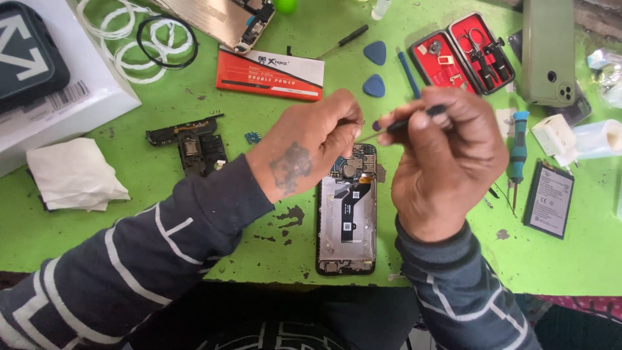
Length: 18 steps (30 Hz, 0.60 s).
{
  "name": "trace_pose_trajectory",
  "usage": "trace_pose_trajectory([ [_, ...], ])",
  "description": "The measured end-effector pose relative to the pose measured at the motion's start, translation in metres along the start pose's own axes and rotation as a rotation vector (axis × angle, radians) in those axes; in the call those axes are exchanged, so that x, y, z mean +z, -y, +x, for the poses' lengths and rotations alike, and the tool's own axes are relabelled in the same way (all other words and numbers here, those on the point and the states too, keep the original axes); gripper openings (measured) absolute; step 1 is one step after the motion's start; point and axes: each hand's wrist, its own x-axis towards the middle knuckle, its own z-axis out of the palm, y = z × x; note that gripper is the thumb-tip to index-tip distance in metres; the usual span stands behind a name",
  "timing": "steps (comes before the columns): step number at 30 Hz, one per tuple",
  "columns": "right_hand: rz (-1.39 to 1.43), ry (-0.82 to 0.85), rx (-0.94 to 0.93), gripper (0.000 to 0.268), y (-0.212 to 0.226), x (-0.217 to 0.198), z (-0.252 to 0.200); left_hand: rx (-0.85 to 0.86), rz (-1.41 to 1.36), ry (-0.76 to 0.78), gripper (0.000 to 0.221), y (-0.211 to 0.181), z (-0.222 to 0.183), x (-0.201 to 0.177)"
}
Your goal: The person uses tweezers to carefully remove small screws and components from the internal circuit board of a disassembled smartphone. They place the removed parts on the green workbench and continue to manipulate the internal components with the tool.
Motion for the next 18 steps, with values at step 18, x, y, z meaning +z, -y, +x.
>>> trace_pose_trajectory([
  [18,-0.107,-0.207,0.152,0.016,-0.014,-0.022,-0.017,0.173,0.404,-0.146,0.014,0.010,0.021,0.022],
])
